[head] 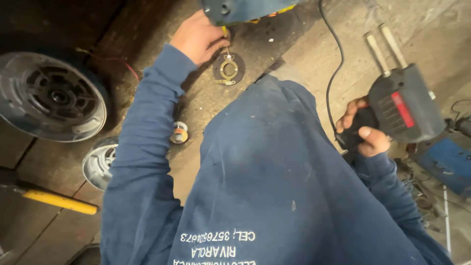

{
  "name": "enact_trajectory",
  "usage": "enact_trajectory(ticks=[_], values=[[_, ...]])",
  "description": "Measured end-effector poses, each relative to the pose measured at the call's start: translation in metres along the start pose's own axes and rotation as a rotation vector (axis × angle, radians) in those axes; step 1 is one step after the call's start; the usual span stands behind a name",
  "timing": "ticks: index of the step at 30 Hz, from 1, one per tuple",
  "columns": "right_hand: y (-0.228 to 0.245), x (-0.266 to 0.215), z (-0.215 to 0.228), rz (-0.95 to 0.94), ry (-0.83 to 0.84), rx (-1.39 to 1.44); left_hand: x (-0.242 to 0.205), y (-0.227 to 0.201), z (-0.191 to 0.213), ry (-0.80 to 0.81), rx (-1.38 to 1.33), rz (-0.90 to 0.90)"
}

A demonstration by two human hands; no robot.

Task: The person uses a soldering iron to heat and solder wires to a small metal component on a workbench. They then clean the soldering iron tip with pliers and a sponge, and continue to solder and manipulate wires connected to a cylindrical motor housing.

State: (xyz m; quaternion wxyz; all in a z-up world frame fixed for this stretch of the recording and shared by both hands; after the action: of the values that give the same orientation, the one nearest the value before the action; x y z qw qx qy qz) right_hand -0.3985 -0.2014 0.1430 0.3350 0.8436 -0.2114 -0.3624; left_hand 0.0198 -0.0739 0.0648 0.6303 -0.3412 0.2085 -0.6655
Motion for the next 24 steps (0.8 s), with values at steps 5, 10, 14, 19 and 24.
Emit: enact_trajectory(ticks=[5,10,14,19,24], values=[[0.016,0.007,0.023,0.07,-0.024,0.136,0.002,-0.001,0.0,0.02,0.002,0.044],[0.001,0.015,0.029,0.001,0.007,0.439,0.001,0.003,-0.003,0.053,0.019,0.053],[-0.006,0.017,0.033,-0.031,0.005,0.504,0.002,0.001,-0.001,0.058,0.037,0.047],[-0.006,0.015,0.035,-0.041,-0.007,0.515,0.003,0.001,-0.001,0.075,0.025,0.045],[-0.007,0.015,0.035,-0.041,-0.015,0.501,0.003,0.002,-0.003,0.097,0.03,0.024]])
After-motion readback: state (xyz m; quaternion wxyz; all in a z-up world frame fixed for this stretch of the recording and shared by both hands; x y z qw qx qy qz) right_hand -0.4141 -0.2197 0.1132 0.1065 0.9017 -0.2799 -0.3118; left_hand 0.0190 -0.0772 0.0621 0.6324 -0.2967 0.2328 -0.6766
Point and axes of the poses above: each hand's wrist, its own x-axis towards the middle knuckle, its own z-axis out of the back of the hand, y = z × x, the point moved 7 cm from there along x, towards the middle knuckle, and after that the axes turned 3 degrees about x, right-handed, at the moved point
